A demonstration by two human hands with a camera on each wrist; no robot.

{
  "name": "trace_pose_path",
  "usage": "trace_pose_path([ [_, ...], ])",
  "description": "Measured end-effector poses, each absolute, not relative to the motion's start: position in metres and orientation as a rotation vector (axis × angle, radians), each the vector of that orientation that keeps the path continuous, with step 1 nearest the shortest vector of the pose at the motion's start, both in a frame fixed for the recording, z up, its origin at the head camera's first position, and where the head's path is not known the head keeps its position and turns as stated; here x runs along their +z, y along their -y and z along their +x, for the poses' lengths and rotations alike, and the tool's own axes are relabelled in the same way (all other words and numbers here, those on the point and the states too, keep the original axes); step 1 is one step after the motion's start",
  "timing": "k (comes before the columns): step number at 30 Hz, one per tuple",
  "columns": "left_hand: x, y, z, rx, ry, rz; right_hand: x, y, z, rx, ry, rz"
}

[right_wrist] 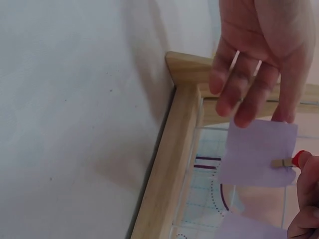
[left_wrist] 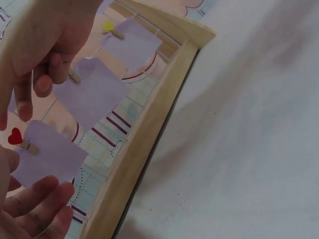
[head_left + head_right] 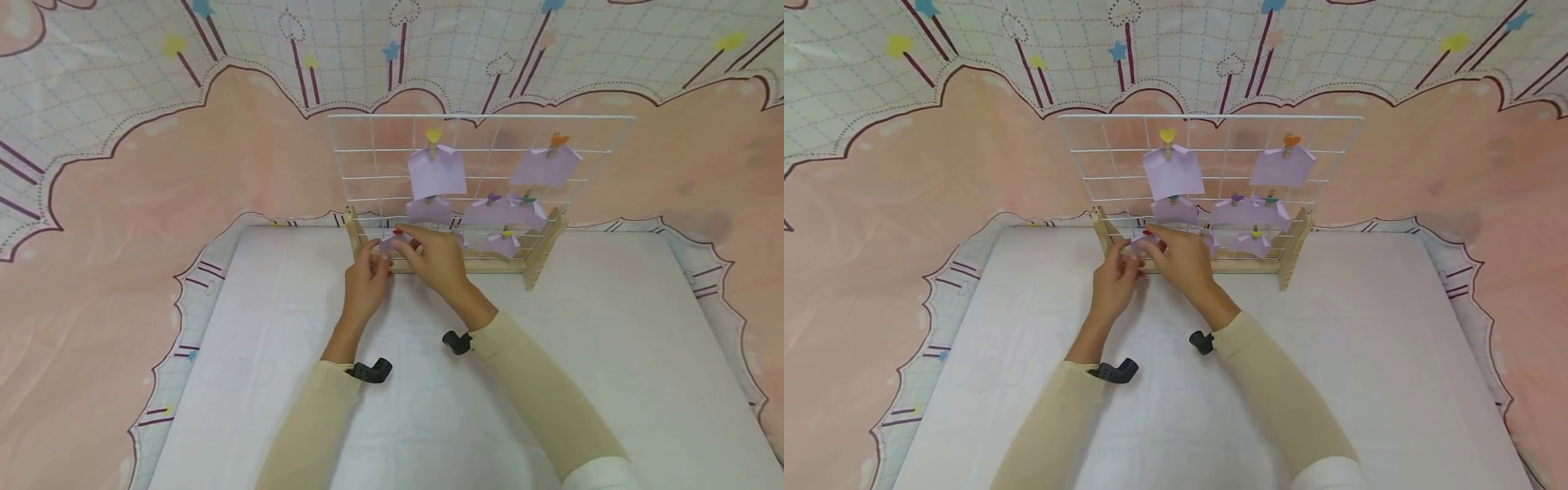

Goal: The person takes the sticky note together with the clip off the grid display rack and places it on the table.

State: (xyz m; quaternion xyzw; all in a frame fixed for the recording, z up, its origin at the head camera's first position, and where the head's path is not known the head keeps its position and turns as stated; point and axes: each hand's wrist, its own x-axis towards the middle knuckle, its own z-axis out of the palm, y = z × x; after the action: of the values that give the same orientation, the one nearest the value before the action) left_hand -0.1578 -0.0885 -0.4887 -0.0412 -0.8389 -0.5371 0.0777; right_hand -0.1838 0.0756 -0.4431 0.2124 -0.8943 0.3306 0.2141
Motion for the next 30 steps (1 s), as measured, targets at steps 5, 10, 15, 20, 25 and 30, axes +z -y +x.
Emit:
trace_pose_path([
  [5,-0.489,0.083,-0.161,-1.614,2.5,-0.11,-0.444,-0.07,-0.186,0.851,2.514,0.555],
  [10,-0.486,0.079,-0.164,-1.622,2.502,-0.09,-0.448,-0.066,-0.189,0.803,2.542,0.535],
  [15,-0.485,0.076,-0.166,-1.606,2.498,-0.08,-0.448,-0.063,-0.192,0.784,2.566,0.501],
  [20,-0.488,0.075,-0.169,-1.592,2.506,-0.065,-0.448,-0.062,-0.194,0.773,2.587,0.464],
  [25,-0.488,0.075,-0.171,-1.573,2.496,-0.05,-0.452,-0.063,-0.196,0.822,2.574,0.439],
  [30,-0.486,0.075,-0.173,-1.536,2.487,-0.051,-0.456,-0.063,-0.198,0.878,2.527,0.436],
])
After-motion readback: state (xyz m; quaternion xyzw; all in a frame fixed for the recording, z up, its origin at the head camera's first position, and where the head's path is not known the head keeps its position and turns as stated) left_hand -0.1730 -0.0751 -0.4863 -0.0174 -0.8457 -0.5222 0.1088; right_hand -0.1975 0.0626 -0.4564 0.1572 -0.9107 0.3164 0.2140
